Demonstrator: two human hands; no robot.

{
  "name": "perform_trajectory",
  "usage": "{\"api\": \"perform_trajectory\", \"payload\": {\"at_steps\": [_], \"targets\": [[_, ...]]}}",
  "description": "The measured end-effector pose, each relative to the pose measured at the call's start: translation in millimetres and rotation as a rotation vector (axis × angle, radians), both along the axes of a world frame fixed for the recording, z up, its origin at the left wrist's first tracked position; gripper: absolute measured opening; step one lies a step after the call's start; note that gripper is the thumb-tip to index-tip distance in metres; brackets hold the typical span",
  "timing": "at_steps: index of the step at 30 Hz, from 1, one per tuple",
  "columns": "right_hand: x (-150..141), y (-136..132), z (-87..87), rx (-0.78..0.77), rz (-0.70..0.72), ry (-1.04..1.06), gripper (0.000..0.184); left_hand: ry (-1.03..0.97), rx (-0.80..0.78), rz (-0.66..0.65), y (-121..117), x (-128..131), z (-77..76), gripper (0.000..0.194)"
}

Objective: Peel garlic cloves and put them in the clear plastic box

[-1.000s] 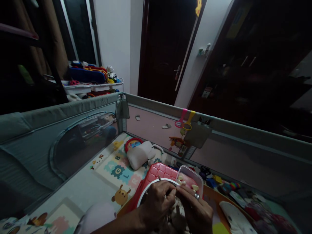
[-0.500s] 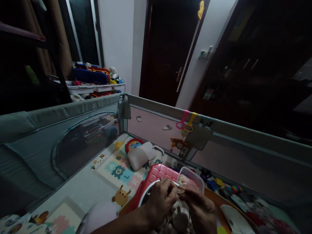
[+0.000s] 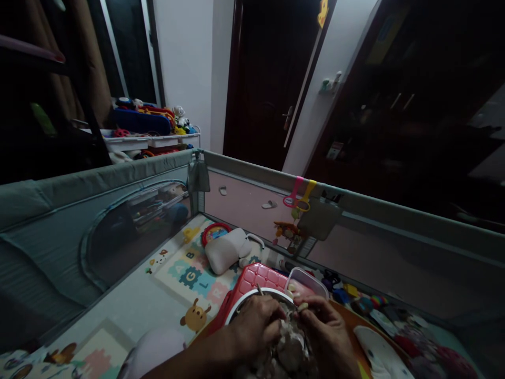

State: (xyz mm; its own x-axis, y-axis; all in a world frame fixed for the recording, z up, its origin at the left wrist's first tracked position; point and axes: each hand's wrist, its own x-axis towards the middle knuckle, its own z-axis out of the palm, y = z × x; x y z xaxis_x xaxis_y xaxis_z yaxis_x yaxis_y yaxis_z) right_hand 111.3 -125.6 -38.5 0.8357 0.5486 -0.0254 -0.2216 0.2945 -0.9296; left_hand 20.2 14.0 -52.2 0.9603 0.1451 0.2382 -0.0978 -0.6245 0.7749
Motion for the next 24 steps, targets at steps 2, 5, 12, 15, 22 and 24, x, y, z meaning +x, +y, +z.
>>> {"api": "perform_trajectory", "payload": {"at_steps": [2, 5, 12, 15, 22, 24], "targets": [[-2, 0, -3.8, -0.051, -0.014, -0.076, 0.024, -0.049, -0.085, 0.009, 0, -1, 6.9, 0.025], [-2, -1, -7.5, -0.119, -0.059, -0.291, 0.020, -0.032, -0.263, 0.059, 0, -3, 21.3, 0.019], [0, -5, -6.5, -0.145, -0.211, -1.087, 0.007, -0.006, -0.493, 0.074, 0, -7, 31.1, 0.016], [-2, -6, -9.2, -0.176, -0.260, -1.276, 0.011, -0.016, -0.504, 0.045, 1, -7, 29.1, 0.016], [-7, -12, -23.2, -0.300, -0.267, -1.389, 0.021, -0.099, -0.400, 0.030, 2, -6, 23.7, 0.014], [-9, -14, -22.4, -0.326, -0.243, -1.431, 0.023, -0.136, -0.364, 0.032, 2, -6, 22.4, 0.015]]}}
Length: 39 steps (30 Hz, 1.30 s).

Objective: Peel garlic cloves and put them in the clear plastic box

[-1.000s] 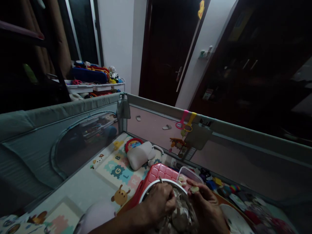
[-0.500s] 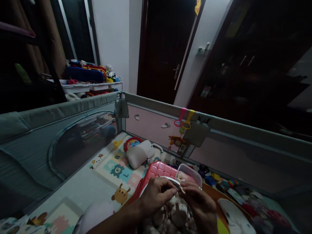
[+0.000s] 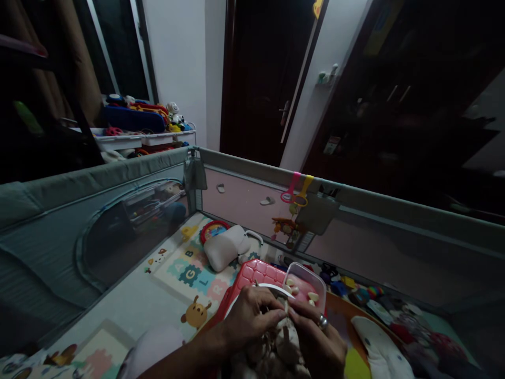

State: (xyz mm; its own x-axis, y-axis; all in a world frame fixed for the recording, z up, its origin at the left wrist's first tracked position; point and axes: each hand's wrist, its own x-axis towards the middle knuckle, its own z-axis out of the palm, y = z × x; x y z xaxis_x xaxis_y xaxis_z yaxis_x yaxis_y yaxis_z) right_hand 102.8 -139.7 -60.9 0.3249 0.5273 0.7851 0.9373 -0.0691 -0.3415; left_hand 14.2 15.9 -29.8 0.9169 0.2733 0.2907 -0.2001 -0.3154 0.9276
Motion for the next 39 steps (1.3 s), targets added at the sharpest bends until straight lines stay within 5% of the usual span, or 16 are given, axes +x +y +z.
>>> {"api": "perform_trajectory", "payload": {"at_steps": [8, 16, 24, 30, 35, 39], "targets": [[-3, 8, 11.0, 0.049, 0.007, 0.098, 0.016, 0.008, 0.064, 0.052, -3, 3, -1.8, 0.015], [-1, 20, 23.7, 0.220, 0.228, 1.156, 0.015, 0.079, 0.141, 0.108, -5, 5, 0.0, 0.012], [9, 20, 15.0, 0.354, 0.263, 1.554, 0.025, 0.238, 0.384, 0.081, 1, 9, -14.1, 0.012], [11, 18, 15.5, 0.371, 0.310, 1.558, 0.028, 0.269, 0.398, -0.043, 5, 7, -21.4, 0.010], [6, 18, 17.7, 0.249, 0.226, 1.283, 0.019, 0.070, 0.292, -0.036, 7, 9, -14.0, 0.035], [6, 17, 15.7, 0.133, 0.166, 1.046, 0.016, 0.031, 0.164, -0.038, 6, 7, -2.6, 0.032]]}}
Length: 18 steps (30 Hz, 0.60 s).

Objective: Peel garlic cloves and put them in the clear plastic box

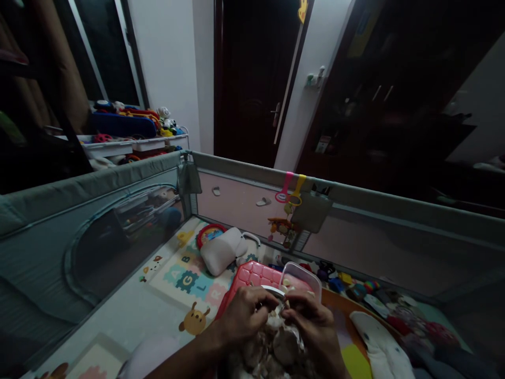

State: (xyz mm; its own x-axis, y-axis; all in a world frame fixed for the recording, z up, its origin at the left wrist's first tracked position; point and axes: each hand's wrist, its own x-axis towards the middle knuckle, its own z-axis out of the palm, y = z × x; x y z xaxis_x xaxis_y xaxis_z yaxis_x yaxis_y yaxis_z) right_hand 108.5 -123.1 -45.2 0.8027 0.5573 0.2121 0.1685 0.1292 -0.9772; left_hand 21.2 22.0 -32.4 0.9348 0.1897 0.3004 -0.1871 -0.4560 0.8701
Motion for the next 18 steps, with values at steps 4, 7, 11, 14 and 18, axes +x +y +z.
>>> {"api": "perform_trajectory", "payload": {"at_steps": [4, 7, 11, 14, 18], "targets": [[2, -1, -4.3, -0.051, -0.032, -0.390, 0.008, 0.007, -0.100, -0.009, -2, -3, 6.8, 0.020], [1, -1, -4.5, -0.128, -0.066, -0.649, 0.010, 0.019, -0.132, -0.008, -3, -4, 7.0, 0.016], [-4, 2, 2.6, -0.129, -0.134, -0.899, 0.016, 0.032, -0.128, 0.009, -3, -3, 4.7, 0.016], [-8, 6, 9.4, -0.101, -0.166, -1.015, 0.019, 0.052, -0.104, 0.026, -3, -1, 3.4, 0.017], [-10, 8, 10.2, -0.160, -0.199, -1.062, 0.025, 0.037, -0.069, 0.044, -3, 0, -0.9, 0.018]]}}
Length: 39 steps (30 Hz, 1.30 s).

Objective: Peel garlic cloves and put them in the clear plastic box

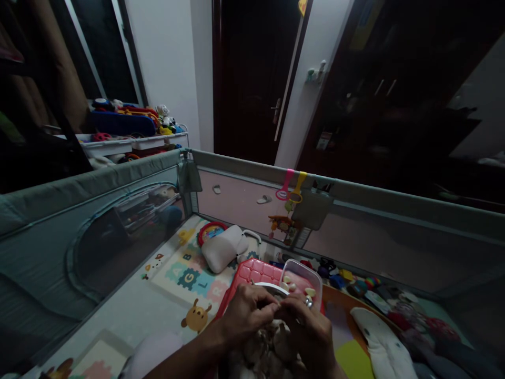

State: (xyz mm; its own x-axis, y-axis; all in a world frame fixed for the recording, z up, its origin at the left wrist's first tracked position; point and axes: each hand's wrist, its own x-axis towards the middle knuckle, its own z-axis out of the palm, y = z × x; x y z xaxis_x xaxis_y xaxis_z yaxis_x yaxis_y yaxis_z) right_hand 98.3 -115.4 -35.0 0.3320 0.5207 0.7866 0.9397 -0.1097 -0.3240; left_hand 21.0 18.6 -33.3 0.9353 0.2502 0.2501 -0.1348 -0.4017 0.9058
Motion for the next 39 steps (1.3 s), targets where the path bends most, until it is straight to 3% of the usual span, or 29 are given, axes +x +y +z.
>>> {"api": "perform_trajectory", "payload": {"at_steps": [8, 13, 19, 22, 25, 28, 31, 34, 39], "targets": [[3, -8, -11.5, -0.031, 0.052, 0.351, 0.014, -0.030, 0.072, 0.048, -4, 3, -9.7, 0.019], [6, -9, -10.2, -0.001, 0.121, 0.768, 0.008, 0.008, 0.052, 0.074, -7, 5, -4.1, 0.015], [11, -5, -9.4, 0.283, 0.280, 1.432, 0.029, 0.096, 0.152, 0.099, -6, 8, -8.1, 0.014], [19, -6, -11.3, 0.343, 0.386, 1.648, 0.034, 0.158, 0.267, 0.060, -5, 8, -12.1, 0.012], [24, -7, -15.2, 0.363, 0.432, 1.716, 0.038, 0.198, 0.335, -0.002, -4, 7, -14.7, 0.011], [23, -8, -20.8, 0.390, 0.444, 1.726, 0.036, 0.117, 0.338, -0.031, -3, 5, -15.5, 0.021], [22, -8, -25.9, 0.351, 0.427, 1.679, 0.032, -0.012, 0.270, -0.026, -2, 3, -13.1, 0.027], [20, -5, -27.7, 0.312, 0.393, 1.627, 0.031, -0.116, 0.143, -0.016, -3, 2, -8.1, 0.020], [13, -2, -18.0, 0.300, 0.374, 1.501, 0.031, -0.285, 0.080, -0.025, -7, 0, -3.1, 0.012]]}}
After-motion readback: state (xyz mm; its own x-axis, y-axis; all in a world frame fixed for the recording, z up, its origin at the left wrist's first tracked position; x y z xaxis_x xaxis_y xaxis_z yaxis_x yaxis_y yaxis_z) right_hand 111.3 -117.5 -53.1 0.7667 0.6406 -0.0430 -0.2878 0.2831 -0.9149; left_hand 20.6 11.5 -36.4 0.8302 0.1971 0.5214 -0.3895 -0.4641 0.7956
